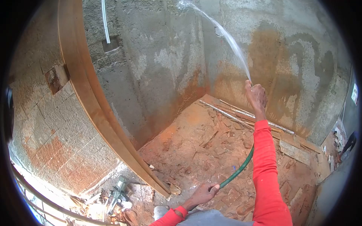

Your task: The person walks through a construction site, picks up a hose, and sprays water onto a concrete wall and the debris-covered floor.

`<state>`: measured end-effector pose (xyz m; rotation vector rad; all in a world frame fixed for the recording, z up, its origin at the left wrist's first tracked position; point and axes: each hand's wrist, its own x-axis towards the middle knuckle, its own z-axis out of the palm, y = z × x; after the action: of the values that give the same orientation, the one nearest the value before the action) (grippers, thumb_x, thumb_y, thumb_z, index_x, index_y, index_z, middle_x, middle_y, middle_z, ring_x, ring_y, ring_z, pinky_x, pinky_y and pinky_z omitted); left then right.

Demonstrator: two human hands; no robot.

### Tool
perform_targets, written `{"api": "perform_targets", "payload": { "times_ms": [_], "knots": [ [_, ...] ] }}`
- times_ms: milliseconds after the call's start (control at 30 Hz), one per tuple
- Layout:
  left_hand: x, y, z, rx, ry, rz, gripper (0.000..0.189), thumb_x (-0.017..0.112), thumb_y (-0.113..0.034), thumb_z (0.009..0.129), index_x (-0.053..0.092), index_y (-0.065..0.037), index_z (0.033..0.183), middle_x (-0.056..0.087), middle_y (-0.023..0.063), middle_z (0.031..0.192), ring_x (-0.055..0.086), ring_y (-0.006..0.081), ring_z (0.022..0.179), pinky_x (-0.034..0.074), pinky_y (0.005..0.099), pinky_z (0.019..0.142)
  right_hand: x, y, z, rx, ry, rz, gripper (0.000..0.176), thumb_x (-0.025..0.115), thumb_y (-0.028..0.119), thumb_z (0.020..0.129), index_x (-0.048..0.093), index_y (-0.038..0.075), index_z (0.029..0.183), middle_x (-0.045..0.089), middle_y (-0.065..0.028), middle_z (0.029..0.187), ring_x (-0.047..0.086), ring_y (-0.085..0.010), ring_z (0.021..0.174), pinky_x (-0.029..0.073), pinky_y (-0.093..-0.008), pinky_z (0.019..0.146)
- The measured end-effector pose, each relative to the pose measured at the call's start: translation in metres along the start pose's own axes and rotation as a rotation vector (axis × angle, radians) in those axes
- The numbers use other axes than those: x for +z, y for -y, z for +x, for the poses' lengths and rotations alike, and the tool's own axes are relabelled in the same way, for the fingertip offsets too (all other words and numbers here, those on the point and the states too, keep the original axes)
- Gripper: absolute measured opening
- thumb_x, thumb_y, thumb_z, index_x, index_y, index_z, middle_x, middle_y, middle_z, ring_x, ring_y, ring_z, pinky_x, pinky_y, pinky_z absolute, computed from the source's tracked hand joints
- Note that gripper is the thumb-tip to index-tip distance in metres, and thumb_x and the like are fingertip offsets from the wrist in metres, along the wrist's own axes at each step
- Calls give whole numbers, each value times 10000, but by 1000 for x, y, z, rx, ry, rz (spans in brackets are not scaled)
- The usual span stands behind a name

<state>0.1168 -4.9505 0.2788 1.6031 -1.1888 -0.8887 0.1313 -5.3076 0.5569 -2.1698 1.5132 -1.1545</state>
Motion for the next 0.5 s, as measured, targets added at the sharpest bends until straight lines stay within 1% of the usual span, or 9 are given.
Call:
{"api": "perform_targets", "payload": {
  "times_ms": [167, 300, 400, 500],
  "knots": [
    [-3, -9, -1, -15, -5, 18, 392, 537, -352, 1113, 657, -29, 928, 626, 122, 757, 608, 244, 716, 492, 419, 702, -5, -5, 5, 28, -26, 0, 730, 514, 613, 986, 792, -63, 997, 754, -330, 1058, 725, -493, 1087, 542, -578, 933],
    [-1, -4, 1, 21, -32, 1, 367, 553, -330, 1109, 660, -24, 938, 647, 121, 785, 626, 236, 741, 496, 416, 706, -3, -11, 12, 38, -62, 18, 742, 515, 629, 991, 793, -58, 982, 762, -318, 1046, 730, -492, 1072, 546, -580, 915],
    [-3, -5, 2, 17, -31, -16, 352, 560, -316, 1108, 659, -22, 942, 642, 111, 770, 622, 230, 730, 495, 412, 702, -3, -13, 16, 34, -89, 29, 746, 514, 636, 999, 793, -56, 977, 765, -314, 1036, 735, -490, 1056, 550, -579, 903],
    [-5, -12, -1, 25, -62, -63, 430, 533, -383, 1119, 649, -35, 896, 561, 28, 715, 530, 143, 698, 453, 359, 666, -5, -13, 19, 38, -110, 46, 751, 511, 638, 1005, 792, -57, 972, 765, -313, 1033, 738, -488, 1050, 553, -578, 900]
  ]
}}
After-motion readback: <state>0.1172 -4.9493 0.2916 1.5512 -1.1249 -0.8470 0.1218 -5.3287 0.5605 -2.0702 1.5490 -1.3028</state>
